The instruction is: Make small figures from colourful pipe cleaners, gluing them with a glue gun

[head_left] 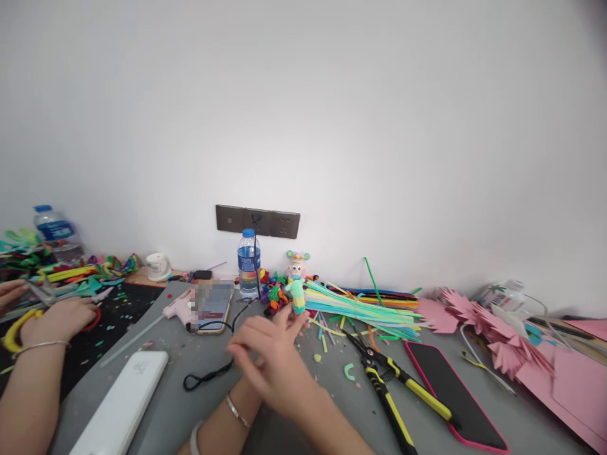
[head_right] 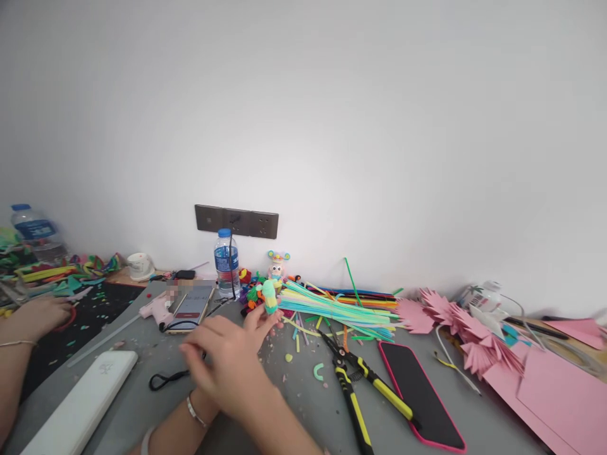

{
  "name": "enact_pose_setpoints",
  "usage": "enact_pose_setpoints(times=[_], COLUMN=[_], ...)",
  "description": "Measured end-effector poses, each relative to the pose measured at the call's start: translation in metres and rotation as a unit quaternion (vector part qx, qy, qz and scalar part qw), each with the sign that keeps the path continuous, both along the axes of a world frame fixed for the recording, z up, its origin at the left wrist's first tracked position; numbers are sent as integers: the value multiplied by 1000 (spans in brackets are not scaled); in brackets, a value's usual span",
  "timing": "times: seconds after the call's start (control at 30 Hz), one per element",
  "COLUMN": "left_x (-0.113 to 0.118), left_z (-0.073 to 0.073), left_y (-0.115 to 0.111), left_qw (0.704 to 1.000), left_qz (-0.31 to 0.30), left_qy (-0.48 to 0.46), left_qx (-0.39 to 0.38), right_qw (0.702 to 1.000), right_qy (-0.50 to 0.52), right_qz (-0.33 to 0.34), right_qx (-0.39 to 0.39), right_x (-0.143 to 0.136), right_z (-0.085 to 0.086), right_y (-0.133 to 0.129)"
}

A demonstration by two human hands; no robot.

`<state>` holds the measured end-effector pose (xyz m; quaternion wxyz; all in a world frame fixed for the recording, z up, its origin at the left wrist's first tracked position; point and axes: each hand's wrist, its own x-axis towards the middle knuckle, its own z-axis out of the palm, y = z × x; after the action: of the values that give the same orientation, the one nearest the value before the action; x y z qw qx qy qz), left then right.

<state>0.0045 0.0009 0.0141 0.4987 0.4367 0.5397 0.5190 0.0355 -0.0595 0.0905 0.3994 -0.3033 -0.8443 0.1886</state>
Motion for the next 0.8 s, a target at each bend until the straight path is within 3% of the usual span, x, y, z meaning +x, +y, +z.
enact_pose_setpoints(times=[0.07,0.13,0.23,0.37,0.5,0.6,0.8], left_x=[-2,-3,-2,-1,-7,-10,-11], left_z=[-2,-8,-17,-19,-10,-4,-13], left_y=[0,4,11,18,20,18,21], left_qw=[996,982,982,980,982,978,979], left_qz=[-81,-161,-161,-170,-151,-172,-156], left_qy=[-15,-47,-50,-60,-87,-98,-98], left_qx=[31,86,90,84,72,68,82], right_qw=[999,992,967,944,935,930,944], right_qy=[-43,-122,-244,-310,-335,-349,-297], right_qz=[30,10,-70,-90,-90,-86,-105], right_qx=[4,10,-30,-66,-74,-80,-94], right_x=[-40,-78,-127,-173,-194,-202,-201], right_z=[2,-3,-18,-33,-40,-48,-61], right_y=[7,21,50,81,91,94,100])
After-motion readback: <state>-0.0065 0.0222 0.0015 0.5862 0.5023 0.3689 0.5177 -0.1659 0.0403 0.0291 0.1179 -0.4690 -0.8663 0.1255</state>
